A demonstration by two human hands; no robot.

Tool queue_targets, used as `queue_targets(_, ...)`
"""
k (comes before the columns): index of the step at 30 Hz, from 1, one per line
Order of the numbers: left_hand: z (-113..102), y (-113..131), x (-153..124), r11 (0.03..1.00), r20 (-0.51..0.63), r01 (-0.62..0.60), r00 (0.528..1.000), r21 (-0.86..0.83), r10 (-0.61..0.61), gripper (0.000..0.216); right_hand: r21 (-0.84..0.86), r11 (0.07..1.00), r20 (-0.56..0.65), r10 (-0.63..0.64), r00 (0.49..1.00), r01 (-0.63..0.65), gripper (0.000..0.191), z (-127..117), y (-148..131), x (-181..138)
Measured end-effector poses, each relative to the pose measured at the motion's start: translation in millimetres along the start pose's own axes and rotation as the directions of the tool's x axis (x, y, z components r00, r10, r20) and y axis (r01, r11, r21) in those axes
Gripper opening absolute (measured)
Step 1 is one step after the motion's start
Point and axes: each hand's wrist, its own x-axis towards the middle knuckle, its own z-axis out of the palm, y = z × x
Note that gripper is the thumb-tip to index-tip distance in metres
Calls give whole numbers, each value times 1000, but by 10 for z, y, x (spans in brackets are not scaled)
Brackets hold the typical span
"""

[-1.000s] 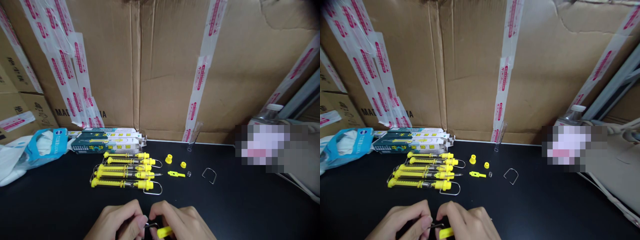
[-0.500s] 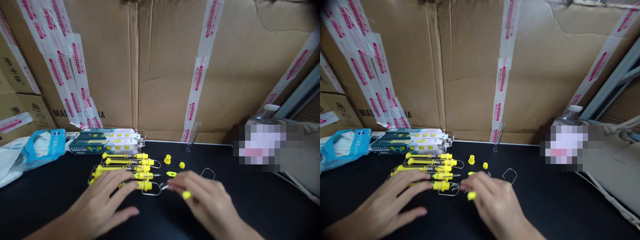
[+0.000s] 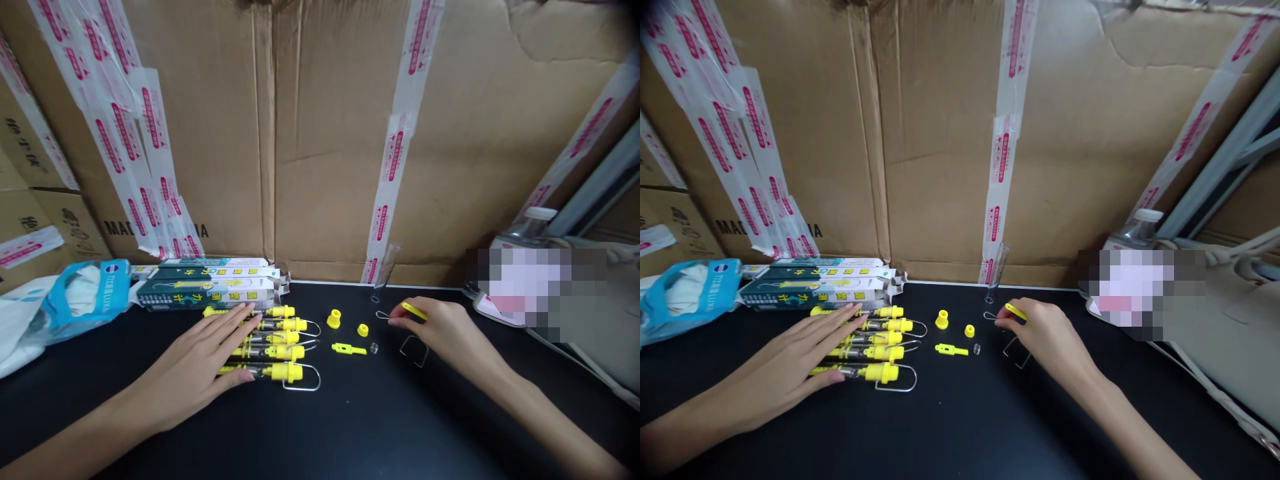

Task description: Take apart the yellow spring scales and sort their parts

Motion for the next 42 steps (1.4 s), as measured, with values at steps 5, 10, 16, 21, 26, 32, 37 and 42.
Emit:
queue_targets(5,69,-31,-13,1000,-58,-15,998,23,17,54,5,1000,103,23,994,-23,11,10,-43,-12)
queue_targets(10,83,-12,-5,999,-131,12,991,32,-8,48,7,1000,175,9,985,-10,10,6,-85,-42)
queue_targets(16,98,3,-10,999,-168,25,986,44,-18,46,5,1000,205,-22,979,21,11,42,-49,-57)
queue_targets(21,78,22,-5,994,-163,29,987,104,-12,44,18,999,163,-48,985,45,11,40,-51,-80)
queue_targets(26,46,69,7,990,-167,28,986,137,-5,45,63,997,55,-52,997,48,22,43,-298,-101)
queue_targets(32,33,109,-3,990,-144,80,988,114,-63,44,67,987,88,-154,984,149,27,158,-644,32)
queue_targets(37,26,134,-8,993,-154,99,984,72,-87,44,-1,984,169,-175,970,177,11,244,-856,266)
queue_targets(42,23,141,-43,989,-146,132,982,73,-120,43,-61,986,235,-135,963,154,25,373,-991,543)
